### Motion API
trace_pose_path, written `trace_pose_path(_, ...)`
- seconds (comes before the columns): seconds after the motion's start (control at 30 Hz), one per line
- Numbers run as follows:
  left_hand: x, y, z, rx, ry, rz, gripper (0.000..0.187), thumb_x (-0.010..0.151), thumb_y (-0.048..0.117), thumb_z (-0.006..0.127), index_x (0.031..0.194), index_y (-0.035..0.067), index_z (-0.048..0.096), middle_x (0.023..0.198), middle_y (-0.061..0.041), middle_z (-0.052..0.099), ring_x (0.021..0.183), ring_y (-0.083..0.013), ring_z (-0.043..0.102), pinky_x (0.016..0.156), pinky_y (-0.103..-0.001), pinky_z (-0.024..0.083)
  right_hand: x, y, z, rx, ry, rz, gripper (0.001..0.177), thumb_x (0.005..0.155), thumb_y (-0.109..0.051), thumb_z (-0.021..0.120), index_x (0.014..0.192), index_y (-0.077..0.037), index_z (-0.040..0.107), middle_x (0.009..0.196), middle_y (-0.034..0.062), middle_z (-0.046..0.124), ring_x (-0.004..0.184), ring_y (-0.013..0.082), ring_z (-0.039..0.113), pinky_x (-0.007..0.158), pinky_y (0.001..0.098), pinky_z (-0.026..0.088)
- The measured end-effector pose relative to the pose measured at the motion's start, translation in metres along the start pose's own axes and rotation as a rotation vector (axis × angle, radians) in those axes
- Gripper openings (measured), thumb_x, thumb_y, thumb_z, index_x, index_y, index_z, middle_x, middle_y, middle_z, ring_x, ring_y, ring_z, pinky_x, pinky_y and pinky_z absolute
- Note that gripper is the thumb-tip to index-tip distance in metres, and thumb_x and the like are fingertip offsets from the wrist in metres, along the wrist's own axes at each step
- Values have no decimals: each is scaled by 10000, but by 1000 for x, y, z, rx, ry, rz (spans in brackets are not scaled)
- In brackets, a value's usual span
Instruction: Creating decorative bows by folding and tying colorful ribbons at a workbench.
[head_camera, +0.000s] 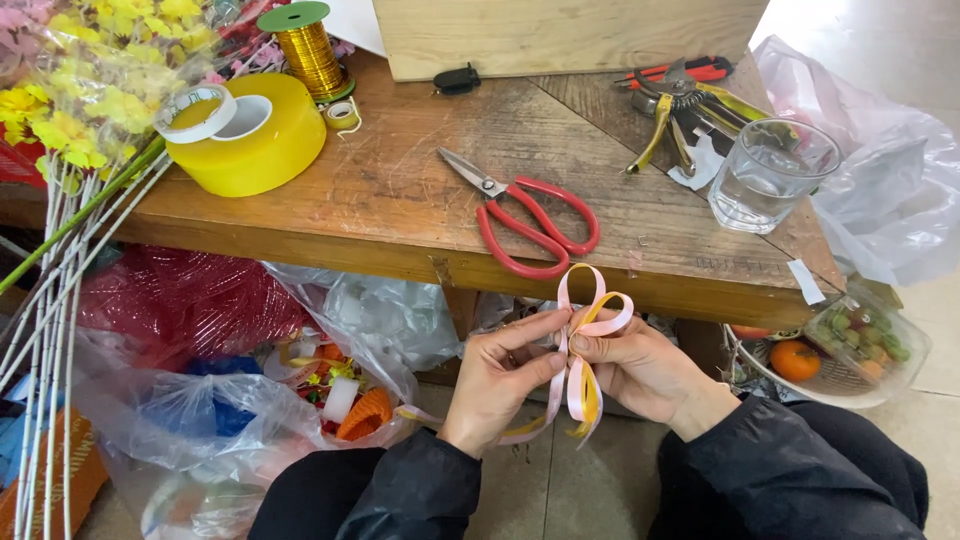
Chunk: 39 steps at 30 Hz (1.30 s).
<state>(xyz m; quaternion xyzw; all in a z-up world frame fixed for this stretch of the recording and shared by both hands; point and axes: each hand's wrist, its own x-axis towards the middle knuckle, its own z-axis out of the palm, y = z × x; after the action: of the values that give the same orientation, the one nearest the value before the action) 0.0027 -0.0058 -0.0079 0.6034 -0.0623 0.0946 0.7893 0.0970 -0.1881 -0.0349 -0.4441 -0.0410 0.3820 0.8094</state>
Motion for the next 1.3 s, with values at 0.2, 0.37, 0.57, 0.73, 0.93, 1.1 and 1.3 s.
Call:
trace_pose_path(0.2,1,-14,-4,11,-22,37,430,888,-62,743,1301,55,719,1411,-150,697,1296,-186,659,1047,-309,596,1,1,-2,-5,12,23,178,872,9,767,1046,-5,729,916,118,764,796,226,726,784,379,605)
trace_pose_path(0.37,-3,4,5,143,24,25,426,892,-73,702,1291,72,736,1433,-132,699,924,-95,620,725,-232,524,0,-1,-1,-45,47,25,136,910,12,739,1044,-10,739,900,111,744,792,221,697,780,370,581)
trace_pose_path(0.57,-4,9,3,350,-52,175,434,912,-74,696,1310,98,714,1401,-129,707,1326,-199,662,1032,-285,585,-3,-5,3,-151,69,20,239,881,31,758,1113,-25,744,896,96,750,784,223,710,764,378,596)
trace_pose_path(0.73,-6,7,2,365,-107,263,459,955,-89,634,1371,101,668,1459,-121,661,1417,-244,603,1180,-355,497,-3,-6,1,-184,44,-53,176,887,23,760,1045,-52,737,872,97,766,780,233,737,741,378,600)
trace_pose_path(0.93,-38,-33,-9,329,464,120,268,894,176,787,1147,88,793,1061,-32,799,944,-106,704,862,-252,547,-16,-23,0,-125,115,-201,119,925,2,710,941,-89,635,875,88,668,752,190,648,705,355,549)
trace_pose_path(1.1,-84,-77,38,-960,336,-557,508,997,277,631,1438,26,645,1330,-180,734,1119,-309,724,873,-433,611,-29,-29,7,-73,-35,-338,85,901,-41,758,914,-64,678,831,72,690,753,171,674,714,280,529)
trace_pose_path(1.3,-61,-85,47,-1334,573,-506,420,972,415,680,1229,83,684,1288,-126,722,1143,-248,680,982,-421,569,-41,-27,-3,-86,19,-285,108,899,-68,756,936,-138,683,927,49,711,767,158,687,640,317,540)
